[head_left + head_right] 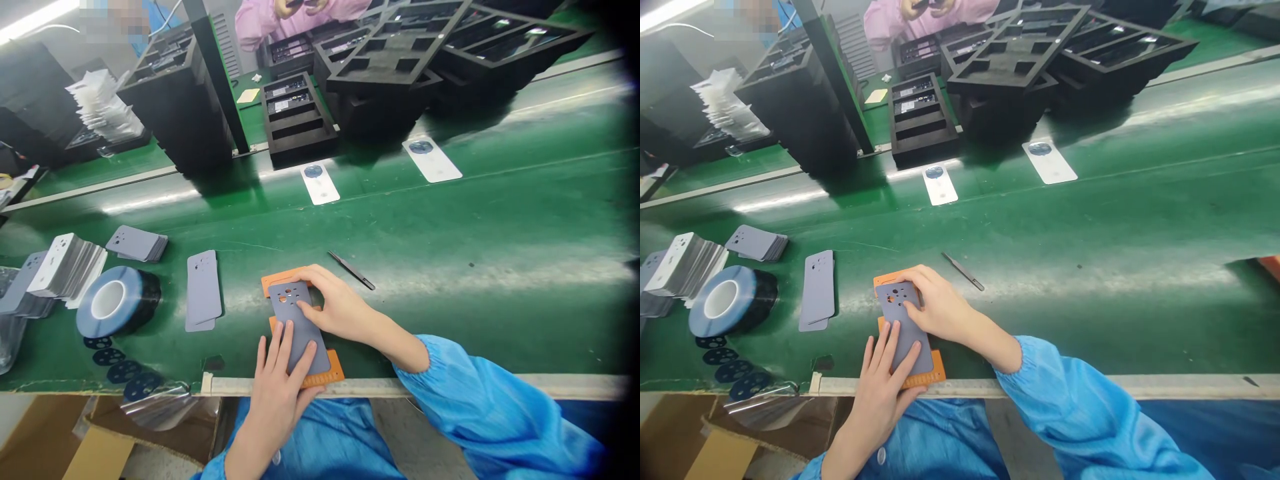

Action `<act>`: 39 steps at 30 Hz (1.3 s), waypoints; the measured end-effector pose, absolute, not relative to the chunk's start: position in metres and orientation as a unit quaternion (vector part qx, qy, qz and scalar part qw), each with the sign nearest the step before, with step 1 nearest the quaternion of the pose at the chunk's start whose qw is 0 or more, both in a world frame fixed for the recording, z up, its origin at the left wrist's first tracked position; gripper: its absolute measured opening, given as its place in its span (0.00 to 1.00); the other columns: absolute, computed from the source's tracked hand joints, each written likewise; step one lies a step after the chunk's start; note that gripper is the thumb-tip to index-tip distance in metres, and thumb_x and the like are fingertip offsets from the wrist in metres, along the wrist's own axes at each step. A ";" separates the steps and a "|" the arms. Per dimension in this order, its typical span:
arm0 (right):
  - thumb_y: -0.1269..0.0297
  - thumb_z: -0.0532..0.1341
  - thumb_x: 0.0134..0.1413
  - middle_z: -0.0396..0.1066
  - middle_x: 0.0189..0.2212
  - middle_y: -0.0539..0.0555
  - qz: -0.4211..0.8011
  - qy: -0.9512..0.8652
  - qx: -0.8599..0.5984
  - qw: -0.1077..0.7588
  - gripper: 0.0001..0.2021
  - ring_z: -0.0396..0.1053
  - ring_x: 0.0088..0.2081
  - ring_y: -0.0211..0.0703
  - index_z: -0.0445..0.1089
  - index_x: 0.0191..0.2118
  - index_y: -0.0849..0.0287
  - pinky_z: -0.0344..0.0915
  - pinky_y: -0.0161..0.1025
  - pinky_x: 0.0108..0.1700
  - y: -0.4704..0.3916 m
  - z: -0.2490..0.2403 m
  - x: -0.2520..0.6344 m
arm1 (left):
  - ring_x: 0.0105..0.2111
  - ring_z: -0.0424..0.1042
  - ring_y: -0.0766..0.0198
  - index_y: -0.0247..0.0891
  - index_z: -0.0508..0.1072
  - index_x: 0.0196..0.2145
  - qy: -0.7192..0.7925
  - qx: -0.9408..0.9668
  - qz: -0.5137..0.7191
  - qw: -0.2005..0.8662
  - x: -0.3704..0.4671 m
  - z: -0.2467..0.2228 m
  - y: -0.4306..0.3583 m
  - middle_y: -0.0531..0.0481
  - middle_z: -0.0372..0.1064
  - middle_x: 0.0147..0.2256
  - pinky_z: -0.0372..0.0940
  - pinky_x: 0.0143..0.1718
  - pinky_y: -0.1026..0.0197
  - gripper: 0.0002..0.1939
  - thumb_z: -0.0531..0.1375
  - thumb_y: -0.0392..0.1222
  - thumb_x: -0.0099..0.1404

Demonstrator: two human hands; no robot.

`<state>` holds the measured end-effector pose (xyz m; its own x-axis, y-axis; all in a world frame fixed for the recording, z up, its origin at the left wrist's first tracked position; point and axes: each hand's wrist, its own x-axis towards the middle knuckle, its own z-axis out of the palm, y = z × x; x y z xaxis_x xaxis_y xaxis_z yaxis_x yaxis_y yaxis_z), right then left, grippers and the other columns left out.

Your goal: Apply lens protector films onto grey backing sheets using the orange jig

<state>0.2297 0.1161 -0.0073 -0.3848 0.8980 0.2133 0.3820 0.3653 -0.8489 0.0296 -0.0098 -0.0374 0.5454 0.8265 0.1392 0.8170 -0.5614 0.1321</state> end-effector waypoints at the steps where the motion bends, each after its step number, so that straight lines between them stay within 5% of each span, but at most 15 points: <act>1: 0.72 0.61 0.56 0.71 0.55 0.62 0.312 -0.772 -0.438 0.340 0.20 0.70 0.56 0.55 0.69 0.55 0.57 0.71 0.55 0.56 0.117 -0.009 0.230 | 0.72 0.45 0.37 0.43 0.58 0.70 0.467 0.879 0.090 0.021 0.029 -0.038 -0.010 0.30 0.40 0.73 0.59 0.62 0.30 0.34 0.62 0.48 0.71; 8: 0.65 0.58 0.65 0.57 0.69 0.72 0.126 -0.857 -0.464 0.187 0.23 0.55 0.69 0.68 0.66 0.63 0.68 0.57 0.67 0.66 0.110 -0.017 0.227 | 0.71 0.50 0.37 0.45 0.58 0.70 0.461 0.881 0.103 0.005 0.029 -0.040 -0.011 0.32 0.41 0.73 0.57 0.63 0.31 0.37 0.64 0.49 0.69; 18: 0.43 0.60 0.62 0.58 0.69 0.70 0.059 -0.886 -0.440 0.134 0.35 0.55 0.69 0.72 0.65 0.67 0.61 0.49 0.70 0.67 0.075 -0.022 0.197 | 0.72 0.48 0.42 0.46 0.63 0.68 0.473 0.865 0.164 0.039 0.030 -0.052 -0.012 0.35 0.43 0.73 0.58 0.64 0.36 0.33 0.60 0.58 0.70; 25: 0.40 0.60 0.61 0.63 0.65 0.75 0.044 -0.864 -0.488 0.117 0.39 0.59 0.66 0.76 0.66 0.66 0.68 0.48 0.71 0.68 0.076 -0.011 0.174 | 0.71 0.49 0.39 0.43 0.58 0.70 0.474 0.864 0.155 0.063 0.031 -0.047 -0.013 0.34 0.45 0.73 0.57 0.65 0.33 0.39 0.66 0.47 0.66; 31: 0.47 0.54 0.69 0.66 0.65 0.66 0.036 -0.849 -0.512 0.129 0.28 0.63 0.65 0.66 0.66 0.65 0.61 0.50 0.72 0.67 0.068 -0.015 0.211 | 0.72 0.46 0.37 0.45 0.53 0.72 0.493 0.814 0.196 0.236 0.030 -0.030 -0.016 0.37 0.43 0.73 0.56 0.64 0.29 0.46 0.68 0.38 0.61; 35: 0.50 0.55 0.69 0.72 0.59 0.63 0.081 -0.838 -0.523 0.129 0.26 0.68 0.62 0.63 0.64 0.65 0.58 0.53 0.73 0.66 0.059 -0.020 0.225 | 0.71 0.51 0.45 0.45 0.66 0.65 0.511 0.709 0.315 0.370 0.024 -0.023 -0.015 0.41 0.53 0.71 0.54 0.68 0.36 0.32 0.63 0.36 0.64; 39: 0.51 0.58 0.68 0.72 0.59 0.61 0.106 -0.835 -0.512 0.169 0.27 0.70 0.61 0.62 0.60 0.67 0.55 0.55 0.75 0.65 0.043 -0.011 0.216 | 0.63 0.65 0.49 0.42 0.72 0.58 0.551 0.552 0.433 0.452 0.017 -0.015 -0.010 0.39 0.66 0.63 0.63 0.62 0.45 0.19 0.57 0.44 0.71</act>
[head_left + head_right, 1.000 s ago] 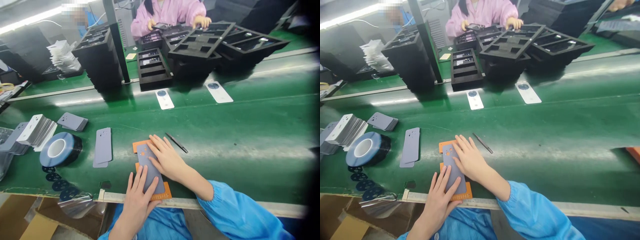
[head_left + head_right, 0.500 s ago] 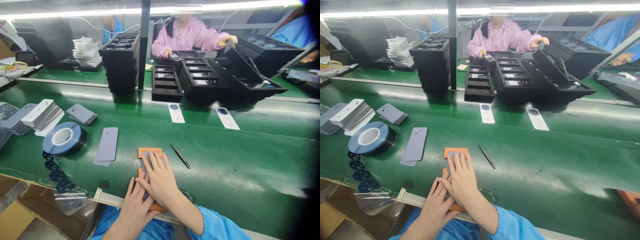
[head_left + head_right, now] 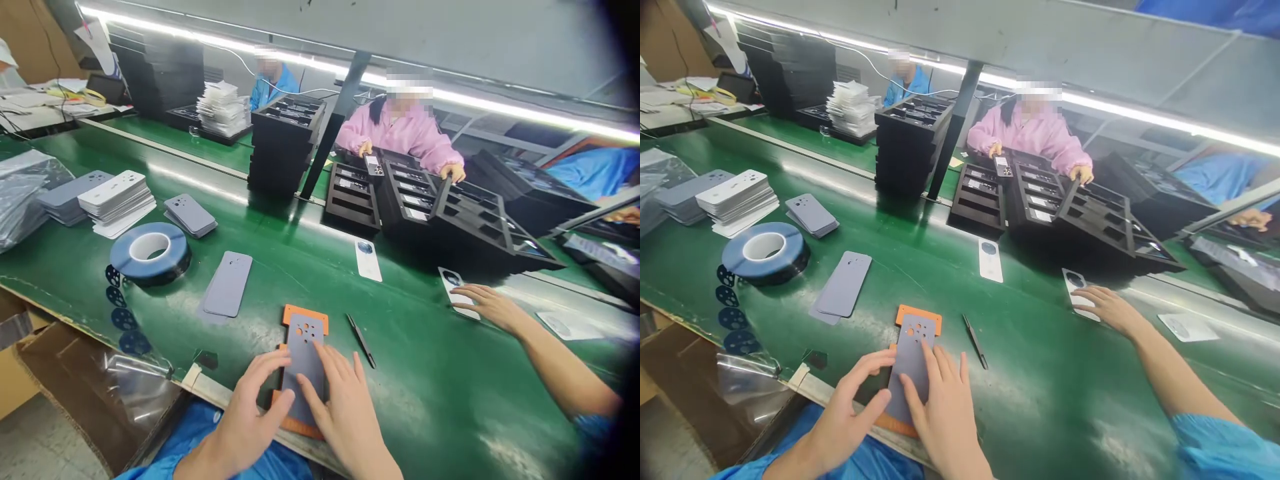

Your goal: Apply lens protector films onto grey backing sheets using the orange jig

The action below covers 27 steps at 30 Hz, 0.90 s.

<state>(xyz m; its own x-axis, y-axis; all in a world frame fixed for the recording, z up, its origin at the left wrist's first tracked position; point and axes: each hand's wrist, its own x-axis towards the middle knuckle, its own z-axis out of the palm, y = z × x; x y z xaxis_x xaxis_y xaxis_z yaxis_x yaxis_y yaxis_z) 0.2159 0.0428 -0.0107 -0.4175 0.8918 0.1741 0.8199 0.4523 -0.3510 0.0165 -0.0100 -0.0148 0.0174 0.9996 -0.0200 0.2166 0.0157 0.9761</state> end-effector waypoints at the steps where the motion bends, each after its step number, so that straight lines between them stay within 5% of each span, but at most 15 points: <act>1: 0.52 0.59 0.67 0.71 0.60 0.61 0.108 -0.834 -0.507 0.188 0.27 0.69 0.61 0.62 0.59 0.67 0.54 0.55 0.74 0.65 0.039 -0.005 0.213 | 0.59 0.69 0.50 0.42 0.71 0.59 0.560 0.517 0.444 0.471 0.014 -0.013 -0.008 0.39 0.69 0.60 0.66 0.59 0.46 0.20 0.57 0.46 0.72; 6: 0.57 0.59 0.68 0.67 0.65 0.56 0.186 -0.854 -0.437 0.213 0.28 0.63 0.66 0.56 0.56 0.70 0.50 0.64 0.57 0.66 0.027 0.020 0.204 | 0.51 0.74 0.54 0.40 0.64 0.64 0.528 0.375 0.475 0.596 0.006 -0.011 0.001 0.38 0.69 0.59 0.68 0.55 0.51 0.29 0.55 0.57 0.73; 11: 0.58 0.60 0.67 0.74 0.58 0.58 0.189 -0.843 -0.454 0.219 0.22 0.74 0.57 0.54 0.66 0.63 0.51 0.76 0.49 0.54 0.040 0.012 0.199 | 0.55 0.74 0.50 0.36 0.62 0.63 0.494 0.320 0.507 0.629 0.006 -0.021 0.008 0.35 0.71 0.57 0.67 0.57 0.49 0.31 0.60 0.55 0.69; 17: 0.56 0.59 0.66 0.78 0.49 0.59 0.132 -0.809 -0.523 0.235 0.16 0.77 0.48 0.55 0.72 0.55 0.53 0.77 0.51 0.47 0.060 0.001 0.208 | 0.52 0.75 0.53 0.36 0.63 0.62 0.502 0.318 0.512 0.621 0.005 -0.028 0.008 0.36 0.72 0.57 0.69 0.55 0.50 0.27 0.60 0.47 0.69; 22: 0.54 0.56 0.68 0.77 0.42 0.57 0.201 -0.759 -0.575 0.230 0.15 0.76 0.40 0.50 0.74 0.51 0.53 0.76 0.44 0.35 0.073 0.002 0.215 | 0.50 0.76 0.54 0.36 0.65 0.61 0.504 0.342 0.502 0.614 0.006 -0.024 0.008 0.36 0.71 0.58 0.71 0.50 0.54 0.25 0.59 0.45 0.70; 27: 0.56 0.55 0.70 0.76 0.43 0.58 0.235 -0.762 -0.556 0.235 0.15 0.75 0.42 0.50 0.75 0.51 0.54 0.75 0.47 0.43 0.087 -0.005 0.216 | 0.53 0.75 0.52 0.34 0.66 0.59 0.532 0.314 0.549 0.564 -0.002 -0.022 0.009 0.36 0.74 0.55 0.69 0.53 0.55 0.25 0.59 0.48 0.70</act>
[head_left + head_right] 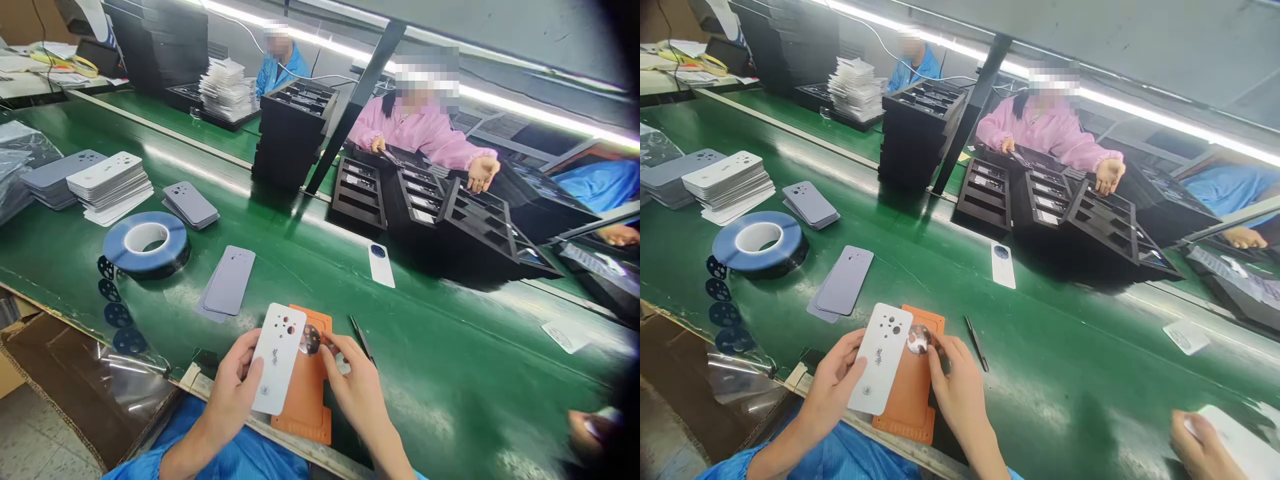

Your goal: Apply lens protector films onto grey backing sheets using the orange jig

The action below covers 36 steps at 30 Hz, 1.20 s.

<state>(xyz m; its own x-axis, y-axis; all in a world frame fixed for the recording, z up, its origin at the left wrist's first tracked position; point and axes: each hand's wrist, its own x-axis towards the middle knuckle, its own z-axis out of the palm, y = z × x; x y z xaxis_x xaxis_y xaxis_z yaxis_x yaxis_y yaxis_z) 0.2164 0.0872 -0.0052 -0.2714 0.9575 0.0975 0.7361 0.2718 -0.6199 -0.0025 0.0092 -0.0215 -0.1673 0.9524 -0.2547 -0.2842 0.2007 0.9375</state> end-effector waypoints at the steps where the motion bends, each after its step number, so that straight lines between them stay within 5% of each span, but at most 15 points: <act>1: 0.57 0.55 0.69 0.76 0.45 0.59 0.225 -0.769 -0.547 0.243 0.15 0.75 0.45 0.51 0.75 0.51 0.54 0.74 0.49 0.47 0.092 -0.007 0.217 | 0.53 0.75 0.52 0.34 0.66 0.59 0.539 0.306 0.561 0.549 -0.006 -0.021 0.009 0.36 0.74 0.55 0.69 0.53 0.55 0.25 0.59 0.49 0.69; 7: 0.57 0.59 0.67 0.69 0.58 0.60 0.196 -0.805 -0.504 0.243 0.12 0.67 0.59 0.57 0.77 0.49 0.51 0.66 0.59 0.60 0.124 -0.012 0.217 | 0.40 0.78 0.56 0.35 0.68 0.55 0.565 0.305 0.536 0.548 -0.023 -0.016 0.005 0.41 0.78 0.45 0.70 0.39 0.60 0.24 0.60 0.51 0.67; 12: 0.55 0.63 0.63 0.65 0.62 0.61 0.250 -0.786 -0.514 0.235 0.10 0.63 0.63 0.59 0.76 0.42 0.54 0.62 0.62 0.63 0.134 -0.016 0.213 | 0.24 0.67 0.65 0.37 0.75 0.37 0.610 0.429 0.432 0.508 -0.025 -0.011 -0.002 0.52 0.71 0.25 0.60 0.26 0.65 0.18 0.51 0.50 0.73; 15: 0.56 0.63 0.62 0.65 0.62 0.62 0.280 -0.766 -0.522 0.249 0.09 0.64 0.63 0.59 0.76 0.39 0.55 0.62 0.61 0.63 0.134 -0.020 0.211 | 0.21 0.65 0.65 0.39 0.78 0.47 0.619 0.566 0.325 0.436 -0.018 -0.005 0.001 0.54 0.68 0.22 0.57 0.25 0.64 0.20 0.47 0.45 0.75; 20: 0.57 0.63 0.62 0.65 0.62 0.61 0.320 -0.745 -0.523 0.264 0.08 0.64 0.64 0.58 0.76 0.38 0.54 0.60 0.60 0.64 0.132 -0.024 0.210 | 0.24 0.74 0.58 0.41 0.61 0.69 0.573 0.755 0.133 0.289 0.006 0.000 0.016 0.49 0.76 0.26 0.62 0.28 0.62 0.28 0.48 0.39 0.74; 25: 0.57 0.62 0.63 0.67 0.60 0.62 0.329 -0.736 -0.518 0.285 0.07 0.65 0.63 0.56 0.74 0.39 0.54 0.61 0.58 0.63 0.130 -0.025 0.211 | 0.23 0.76 0.53 0.38 0.55 0.72 0.585 0.781 0.012 0.220 0.023 0.000 0.027 0.44 0.77 0.27 0.64 0.27 0.60 0.29 0.46 0.43 0.76; 36: 0.57 0.62 0.62 0.70 0.57 0.61 0.325 -0.718 -0.529 0.315 0.08 0.68 0.60 0.56 0.74 0.42 0.54 0.63 0.58 0.62 0.131 -0.029 0.209 | 0.27 0.77 0.52 0.39 0.52 0.73 0.604 0.754 0.013 0.259 0.021 -0.002 0.034 0.45 0.78 0.28 0.64 0.30 0.59 0.31 0.47 0.45 0.76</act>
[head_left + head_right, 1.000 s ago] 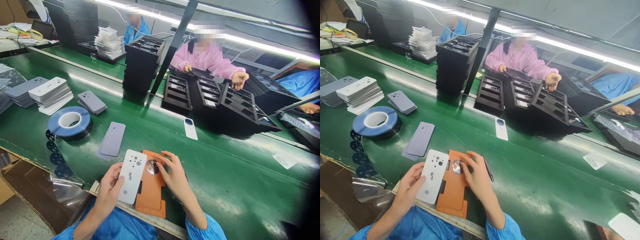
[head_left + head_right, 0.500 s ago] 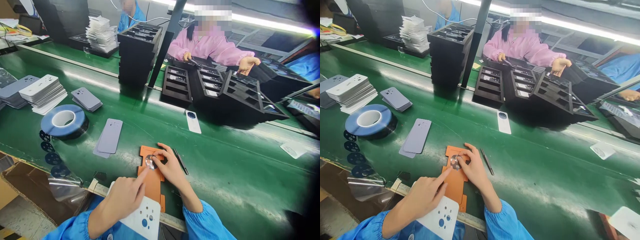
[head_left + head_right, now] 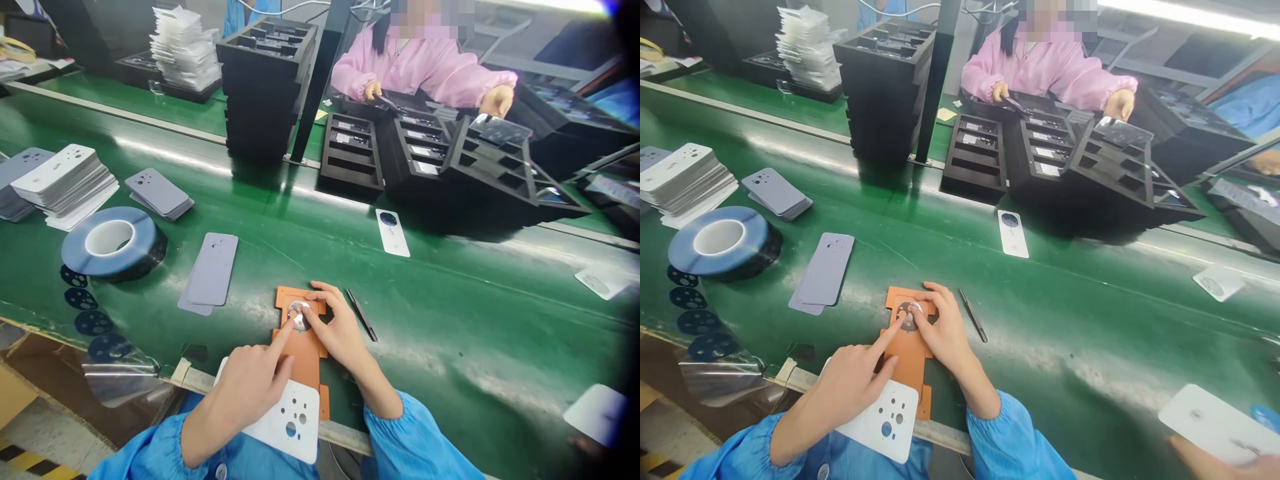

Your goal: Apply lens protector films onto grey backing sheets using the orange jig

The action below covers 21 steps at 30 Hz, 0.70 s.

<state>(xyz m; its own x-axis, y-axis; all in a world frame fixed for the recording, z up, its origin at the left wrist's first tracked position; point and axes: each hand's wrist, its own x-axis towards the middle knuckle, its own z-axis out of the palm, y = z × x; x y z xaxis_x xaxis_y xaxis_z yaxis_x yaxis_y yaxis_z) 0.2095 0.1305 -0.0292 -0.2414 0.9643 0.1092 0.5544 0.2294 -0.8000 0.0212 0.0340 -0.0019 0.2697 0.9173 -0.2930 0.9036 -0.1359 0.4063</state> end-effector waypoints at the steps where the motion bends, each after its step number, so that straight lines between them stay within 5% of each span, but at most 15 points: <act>1: 0.57 0.63 0.62 0.70 0.57 0.61 0.325 -0.717 -0.530 0.316 0.08 0.68 0.60 0.56 0.74 0.42 0.54 0.62 0.58 0.62 0.130 -0.029 0.209 | 0.27 0.77 0.52 0.40 0.51 0.73 0.605 0.751 0.016 0.265 0.021 -0.001 0.035 0.46 0.78 0.28 0.64 0.30 0.59 0.31 0.47 0.45 0.76; 15: 0.55 0.70 0.50 0.78 0.47 0.60 0.425 -0.599 -0.581 0.352 0.10 0.75 0.50 0.56 0.76 0.33 0.56 0.66 0.55 0.57 0.152 -0.028 0.218 | 0.26 0.73 0.56 0.49 0.53 0.72 0.615 0.691 0.074 0.373 0.010 0.008 0.042 0.55 0.74 0.25 0.58 0.31 0.61 0.30 0.48 0.46 0.75; 21: 0.56 0.72 0.46 0.77 0.43 0.56 0.369 -0.649 -0.584 0.318 0.10 0.73 0.48 0.53 0.76 0.33 0.55 0.64 0.51 0.55 0.155 -0.022 0.204 | 0.26 0.72 0.57 0.50 0.55 0.71 0.610 0.681 0.057 0.401 0.008 0.010 0.046 0.56 0.74 0.26 0.57 0.31 0.61 0.30 0.49 0.47 0.74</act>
<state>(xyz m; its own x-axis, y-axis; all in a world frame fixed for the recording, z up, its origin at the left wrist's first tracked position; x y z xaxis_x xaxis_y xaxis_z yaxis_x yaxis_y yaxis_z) 0.2037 0.1548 -0.0219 -0.1153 0.9931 -0.0192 0.5241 0.0445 -0.8505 0.0076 0.0458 0.0104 0.2497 0.8764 -0.4117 0.7859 0.0650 0.6150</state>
